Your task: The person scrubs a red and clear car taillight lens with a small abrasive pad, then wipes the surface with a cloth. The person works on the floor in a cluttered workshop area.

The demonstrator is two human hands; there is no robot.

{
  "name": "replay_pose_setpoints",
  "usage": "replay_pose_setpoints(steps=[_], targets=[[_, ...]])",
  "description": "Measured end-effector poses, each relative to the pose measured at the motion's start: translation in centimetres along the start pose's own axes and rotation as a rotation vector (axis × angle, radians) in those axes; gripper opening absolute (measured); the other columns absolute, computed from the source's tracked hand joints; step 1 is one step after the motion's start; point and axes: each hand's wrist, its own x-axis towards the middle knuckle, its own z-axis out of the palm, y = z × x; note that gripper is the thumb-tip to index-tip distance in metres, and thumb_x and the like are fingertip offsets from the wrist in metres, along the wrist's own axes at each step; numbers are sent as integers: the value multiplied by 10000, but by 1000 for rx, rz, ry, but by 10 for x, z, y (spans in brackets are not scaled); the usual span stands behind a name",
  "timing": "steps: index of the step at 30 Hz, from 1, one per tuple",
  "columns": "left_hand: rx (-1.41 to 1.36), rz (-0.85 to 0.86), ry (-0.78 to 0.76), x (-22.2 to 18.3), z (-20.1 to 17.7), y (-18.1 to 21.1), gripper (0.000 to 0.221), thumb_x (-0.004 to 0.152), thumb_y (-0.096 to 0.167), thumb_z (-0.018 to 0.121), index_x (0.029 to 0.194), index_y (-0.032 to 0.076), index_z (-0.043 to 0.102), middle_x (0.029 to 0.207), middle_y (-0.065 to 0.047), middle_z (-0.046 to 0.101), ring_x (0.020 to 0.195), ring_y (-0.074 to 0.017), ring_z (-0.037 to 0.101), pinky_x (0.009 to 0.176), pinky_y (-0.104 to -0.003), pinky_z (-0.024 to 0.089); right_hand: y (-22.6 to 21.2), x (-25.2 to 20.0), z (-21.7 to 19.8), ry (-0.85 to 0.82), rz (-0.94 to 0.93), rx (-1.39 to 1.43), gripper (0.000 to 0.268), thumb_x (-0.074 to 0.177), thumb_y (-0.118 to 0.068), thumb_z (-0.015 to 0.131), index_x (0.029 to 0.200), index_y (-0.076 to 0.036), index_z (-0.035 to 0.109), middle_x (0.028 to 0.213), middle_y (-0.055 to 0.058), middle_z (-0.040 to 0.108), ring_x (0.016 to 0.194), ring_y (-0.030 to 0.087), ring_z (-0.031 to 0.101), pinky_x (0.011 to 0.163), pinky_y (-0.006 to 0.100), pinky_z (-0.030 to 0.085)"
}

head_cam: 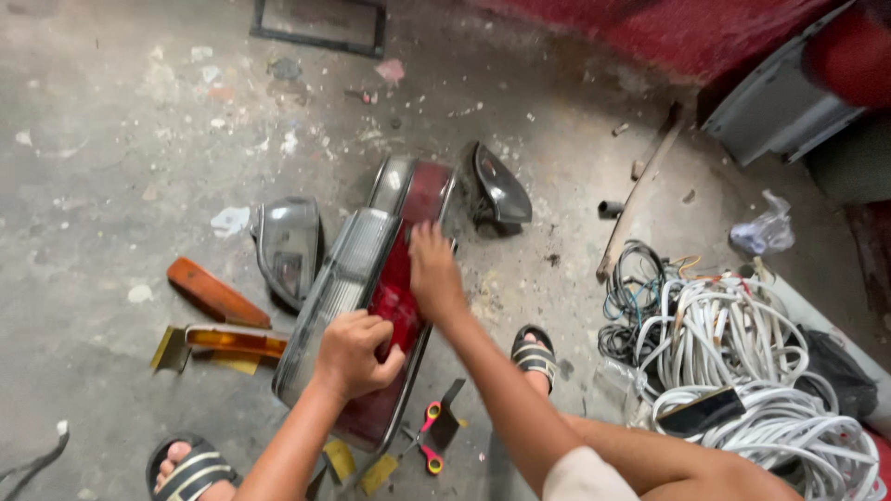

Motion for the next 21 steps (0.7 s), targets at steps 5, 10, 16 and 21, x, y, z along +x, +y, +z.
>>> replay_pose_setpoints(steps=[5,10,16,21], targets=[[15,-13,17,4,3,1,297,620,341,679,531,216,424,510,-5,464,512,-241,558,556,-354,480,-10,-26,-4,64,10,146,443,1074,-190,512,1501,-73,535,1546,183,500,1475,342,409,1213,461,320],[16,-7,26,0,-2,7,304,632,323,679,531,205,418,511,-8,461,517,-239,551,561,-353,478,-2,-15,0,-26,209,320,479,1117,-251,414,1546,-48,480,1588,218,442,1514,377,356,1279,439,239],[-29,-36,-55,10,-12,10,274,659,229,644,562,145,402,515,-20,469,482,-283,437,527,-412,371,-13,-22,-21,-71,-22,350,437,1049,-75,472,1479,-6,505,1534,227,500,1485,391,397,1260,508,274],[-48,-40,-92,8,-16,13,262,684,227,624,578,141,401,542,-37,477,508,-300,461,537,-442,375,0,-13,-4,1,31,184,492,1051,-90,364,1523,37,426,1584,253,429,1518,423,328,1236,491,290]])
